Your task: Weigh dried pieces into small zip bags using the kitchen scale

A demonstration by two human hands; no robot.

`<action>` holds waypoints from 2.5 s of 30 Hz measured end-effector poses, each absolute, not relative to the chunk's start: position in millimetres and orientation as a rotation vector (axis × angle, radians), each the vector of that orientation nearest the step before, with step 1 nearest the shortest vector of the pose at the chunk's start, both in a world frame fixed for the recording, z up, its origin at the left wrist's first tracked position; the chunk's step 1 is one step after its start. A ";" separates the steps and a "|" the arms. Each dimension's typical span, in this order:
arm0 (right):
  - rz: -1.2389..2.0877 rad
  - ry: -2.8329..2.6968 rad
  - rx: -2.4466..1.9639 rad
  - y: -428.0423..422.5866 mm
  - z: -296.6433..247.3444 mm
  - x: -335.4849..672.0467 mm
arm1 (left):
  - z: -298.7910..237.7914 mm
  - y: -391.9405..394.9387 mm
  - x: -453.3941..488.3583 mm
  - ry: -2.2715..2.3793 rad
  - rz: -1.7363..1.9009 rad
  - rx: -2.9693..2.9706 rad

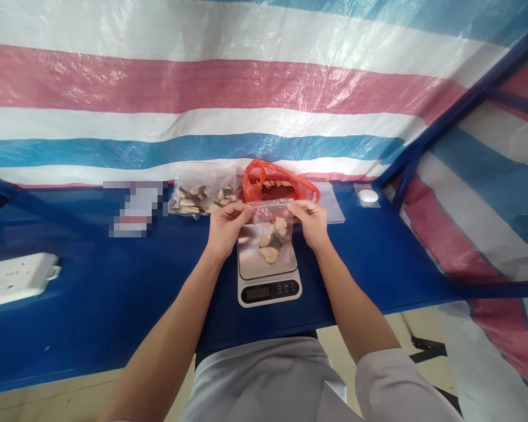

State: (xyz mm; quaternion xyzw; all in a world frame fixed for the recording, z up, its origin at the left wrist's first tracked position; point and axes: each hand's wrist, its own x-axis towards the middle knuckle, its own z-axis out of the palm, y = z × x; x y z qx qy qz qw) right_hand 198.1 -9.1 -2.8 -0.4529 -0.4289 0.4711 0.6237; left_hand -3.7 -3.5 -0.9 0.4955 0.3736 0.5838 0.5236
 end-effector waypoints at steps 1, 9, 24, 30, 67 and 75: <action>1.079 -0.988 -1.034 -9.4 -3.4 197.9 | -0.4 -3.7 -3.3 0.899 1.409 1.189; 1.178 -1.008 -1.056 -11.3 -2.2 193.2 | -0.5 -4.4 -1.8 0.954 1.442 1.221; 1.040 -1.039 -1.093 -11.7 -4.3 191.5 | 1.8 -6.7 -1.6 0.998 1.397 1.267; 1.113 -1.043 -1.046 -13.4 -3.5 191.2 | 1.2 -7.3 -2.2 0.997 1.397 1.304; 1.045 -1.111 -1.036 -20.6 -0.6 185.5 | 3.5 -12.6 4.3 0.975 1.368 1.283; 1.045 -1.186 -1.037 -21.3 -2.2 184.9 | 2.1 -12.0 3.4 0.995 1.397 1.346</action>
